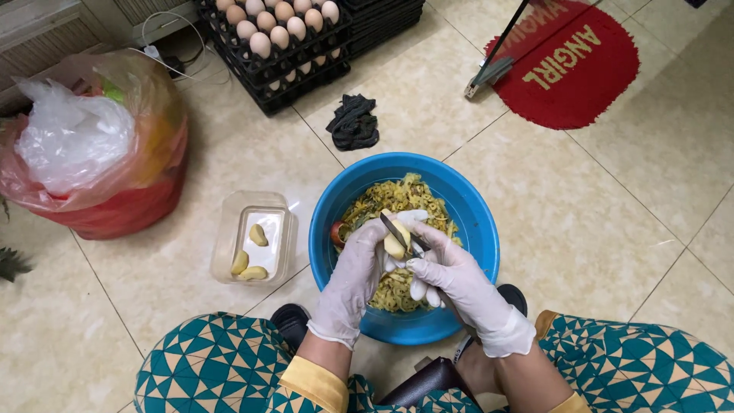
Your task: Peeling and slicing apples into a bowl using a knife while sitting on the floor
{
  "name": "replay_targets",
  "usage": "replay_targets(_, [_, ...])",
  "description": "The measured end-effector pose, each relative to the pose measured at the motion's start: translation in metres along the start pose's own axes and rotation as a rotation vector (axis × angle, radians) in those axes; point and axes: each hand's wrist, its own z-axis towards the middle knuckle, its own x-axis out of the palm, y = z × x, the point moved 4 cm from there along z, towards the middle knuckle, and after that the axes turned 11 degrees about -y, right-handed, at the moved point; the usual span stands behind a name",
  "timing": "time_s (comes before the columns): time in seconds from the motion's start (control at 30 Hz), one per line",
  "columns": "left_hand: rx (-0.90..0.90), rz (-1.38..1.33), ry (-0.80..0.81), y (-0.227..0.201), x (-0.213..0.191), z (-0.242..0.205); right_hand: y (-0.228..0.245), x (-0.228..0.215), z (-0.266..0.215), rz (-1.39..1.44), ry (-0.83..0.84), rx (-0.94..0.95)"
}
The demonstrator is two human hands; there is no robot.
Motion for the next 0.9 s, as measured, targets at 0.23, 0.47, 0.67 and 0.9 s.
replay_targets(0.23, [0.055,0.004,0.065,-0.009,0.004,-0.004,0.005,0.001,0.002,0.058,0.022,0.008])
replay_targets(0.47, [0.355,0.204,0.22,-0.008,-0.007,0.005,0.03,0.008,-0.011,0.011,0.053,0.001])
replay_targets(0.67, [0.486,0.305,0.082,-0.026,0.004,-0.012,0.01,0.003,0.003,-0.116,-0.076,0.009])
replay_targets(0.9, [0.698,0.495,-0.09,-0.032,0.006,-0.022,0.017,0.007,-0.002,-0.196,-0.234,0.052])
